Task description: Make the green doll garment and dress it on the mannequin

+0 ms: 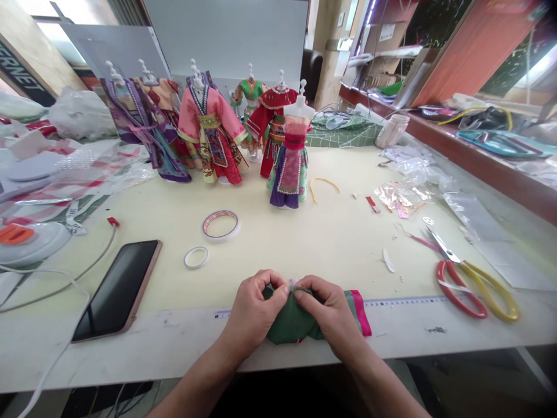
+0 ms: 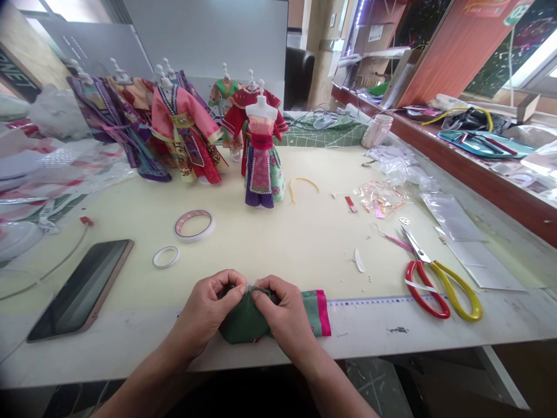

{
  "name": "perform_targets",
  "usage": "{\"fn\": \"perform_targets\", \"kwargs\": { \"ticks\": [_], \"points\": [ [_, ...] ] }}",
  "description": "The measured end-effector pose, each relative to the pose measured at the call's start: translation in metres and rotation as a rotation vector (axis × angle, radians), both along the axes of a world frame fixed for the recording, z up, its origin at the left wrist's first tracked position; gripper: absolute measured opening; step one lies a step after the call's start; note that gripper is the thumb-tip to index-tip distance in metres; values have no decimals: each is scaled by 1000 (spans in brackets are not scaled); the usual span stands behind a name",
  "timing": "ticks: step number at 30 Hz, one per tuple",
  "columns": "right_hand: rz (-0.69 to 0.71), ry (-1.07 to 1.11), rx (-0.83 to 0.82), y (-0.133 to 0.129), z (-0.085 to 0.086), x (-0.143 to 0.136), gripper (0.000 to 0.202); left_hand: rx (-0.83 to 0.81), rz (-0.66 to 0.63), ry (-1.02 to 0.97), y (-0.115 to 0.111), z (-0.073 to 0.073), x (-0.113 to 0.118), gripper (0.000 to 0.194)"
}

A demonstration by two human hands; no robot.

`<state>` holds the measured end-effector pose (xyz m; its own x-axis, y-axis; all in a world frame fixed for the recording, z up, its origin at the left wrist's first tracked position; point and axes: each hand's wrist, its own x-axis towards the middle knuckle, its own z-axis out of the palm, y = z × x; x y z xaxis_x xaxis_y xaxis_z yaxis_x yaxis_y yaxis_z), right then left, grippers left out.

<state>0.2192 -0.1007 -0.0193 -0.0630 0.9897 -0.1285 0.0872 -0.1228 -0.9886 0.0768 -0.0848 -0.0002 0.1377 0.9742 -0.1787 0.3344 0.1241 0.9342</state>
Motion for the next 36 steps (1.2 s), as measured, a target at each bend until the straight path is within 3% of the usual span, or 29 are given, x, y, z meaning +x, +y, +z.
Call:
{"fn": "perform_targets", "kwargs": {
  "ticks": [6, 12, 24, 28, 36],
  "points": [
    [1, -6, -28, -1, 0, 1, 14, -38, 2, -8, 0, 0, 0, 16],
    [18, -124, 58, -2, 4, 1, 14, -28, -14, 20, 1, 1, -1, 16],
    [-57, -69, 30, 1, 2, 1, 15, 166, -71, 77, 0, -4, -3, 20],
    [-45, -51, 47, 1, 2, 2, 14, 200, -148, 158, 0, -5, -4, 17],
    [-12, -180, 142, -3, 9, 5, 13, 257, -108, 302, -1, 0, -1, 10]
  ]
}}
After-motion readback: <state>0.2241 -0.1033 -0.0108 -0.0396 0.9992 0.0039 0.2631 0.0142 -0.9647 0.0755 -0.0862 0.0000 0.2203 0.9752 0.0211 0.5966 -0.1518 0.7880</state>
